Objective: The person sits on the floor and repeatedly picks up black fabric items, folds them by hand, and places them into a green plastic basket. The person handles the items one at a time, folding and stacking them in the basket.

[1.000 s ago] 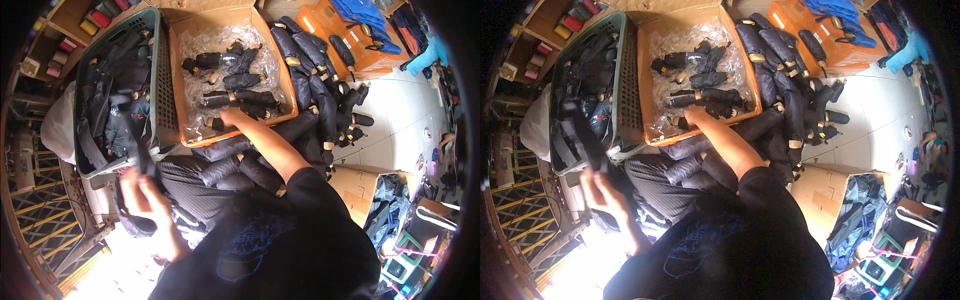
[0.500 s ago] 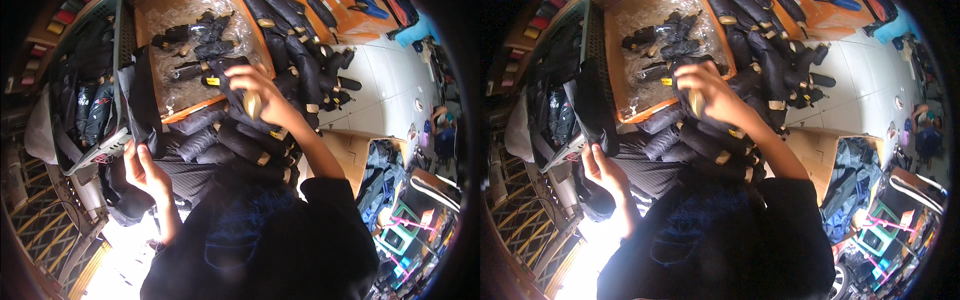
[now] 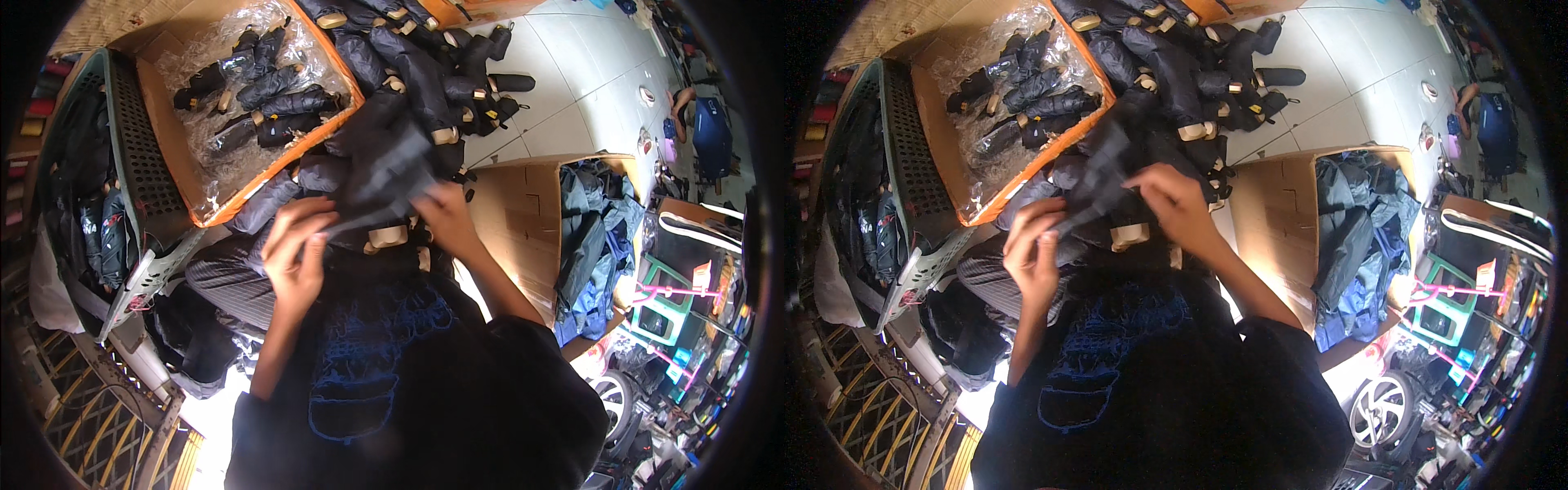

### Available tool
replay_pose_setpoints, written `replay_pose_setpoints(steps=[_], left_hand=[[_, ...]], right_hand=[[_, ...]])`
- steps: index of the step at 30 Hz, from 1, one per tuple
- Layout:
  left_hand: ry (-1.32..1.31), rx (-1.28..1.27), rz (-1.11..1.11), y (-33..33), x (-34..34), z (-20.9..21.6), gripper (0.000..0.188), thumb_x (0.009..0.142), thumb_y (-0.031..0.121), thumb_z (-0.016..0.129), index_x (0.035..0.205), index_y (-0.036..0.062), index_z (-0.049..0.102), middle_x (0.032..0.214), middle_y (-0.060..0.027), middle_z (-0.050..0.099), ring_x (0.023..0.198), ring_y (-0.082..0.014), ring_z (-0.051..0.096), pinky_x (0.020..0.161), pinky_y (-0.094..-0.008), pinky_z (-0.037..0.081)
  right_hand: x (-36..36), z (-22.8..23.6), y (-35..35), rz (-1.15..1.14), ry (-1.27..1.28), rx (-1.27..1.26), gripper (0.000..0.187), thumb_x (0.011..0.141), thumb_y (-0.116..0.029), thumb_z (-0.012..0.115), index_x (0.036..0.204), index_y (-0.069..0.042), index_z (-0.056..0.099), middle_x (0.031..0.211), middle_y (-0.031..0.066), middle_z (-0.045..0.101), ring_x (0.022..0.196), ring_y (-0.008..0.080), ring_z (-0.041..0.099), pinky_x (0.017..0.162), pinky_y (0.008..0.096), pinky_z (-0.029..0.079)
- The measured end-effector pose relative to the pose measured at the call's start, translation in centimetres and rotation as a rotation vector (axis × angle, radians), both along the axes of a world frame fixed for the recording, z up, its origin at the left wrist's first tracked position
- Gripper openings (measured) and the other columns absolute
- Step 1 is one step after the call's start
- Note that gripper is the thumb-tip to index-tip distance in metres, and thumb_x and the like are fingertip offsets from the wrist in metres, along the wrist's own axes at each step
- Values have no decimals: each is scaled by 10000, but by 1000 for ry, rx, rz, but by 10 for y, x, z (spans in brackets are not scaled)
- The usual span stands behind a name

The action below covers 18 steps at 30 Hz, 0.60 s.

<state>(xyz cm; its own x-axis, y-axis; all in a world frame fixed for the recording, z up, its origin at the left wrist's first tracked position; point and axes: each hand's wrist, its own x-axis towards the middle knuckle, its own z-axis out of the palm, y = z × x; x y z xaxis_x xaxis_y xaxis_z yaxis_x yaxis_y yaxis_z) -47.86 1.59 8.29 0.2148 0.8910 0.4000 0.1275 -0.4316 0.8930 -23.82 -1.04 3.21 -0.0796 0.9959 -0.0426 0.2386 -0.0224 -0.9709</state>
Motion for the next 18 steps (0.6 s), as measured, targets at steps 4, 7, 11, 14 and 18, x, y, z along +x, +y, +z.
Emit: replay_pose_setpoints(steps=[4,7,11,14,18], left_hand=[[198,256,-99,-7,25,-3,248,656,-8,685,866,98,761,1139,-125,612,1076,-336,577,908,-437,486],[257,254,-206,-12,33,-5,357,619,-24,705,929,143,764,1283,-133,543,1247,-377,461,1048,-502,373],[128,77,-168,-1,21,-32,860,588,106,828,1359,110,447,1490,-253,280,1388,-438,269,1128,-554,214],[497,-82,-187,15,-3,-41,1095,496,161,902,1444,133,355,1554,-226,119,1411,-442,179,1124,-542,235],[542,-99,-183,32,-31,-58,1083,518,103,888,1457,151,352,1565,-209,92,1391,-435,221,1118,-470,299]], right_hand=[[-1,65,11,-98,925,-770,330,998,-230,409,1198,-23,569,1139,103,638,1023,155,606,928,275,463],[-4,67,4,-12,982,-792,338,961,-212,511,1230,-11,549,1096,78,647,1012,125,600,895,246,457],[14,43,4,48,650,-573,356,879,-84,597,1228,-30,551,1074,34,644,979,96,598,851,229,454],[28,27,-1,-149,530,-522,312,885,-80,584,1197,-63,571,1026,32,649,914,93,614,817,225,472],[36,14,-3,-199,578,-537,235,900,-94,579,1133,-60,590,975,25,652,877,90,614,798,232,481]])
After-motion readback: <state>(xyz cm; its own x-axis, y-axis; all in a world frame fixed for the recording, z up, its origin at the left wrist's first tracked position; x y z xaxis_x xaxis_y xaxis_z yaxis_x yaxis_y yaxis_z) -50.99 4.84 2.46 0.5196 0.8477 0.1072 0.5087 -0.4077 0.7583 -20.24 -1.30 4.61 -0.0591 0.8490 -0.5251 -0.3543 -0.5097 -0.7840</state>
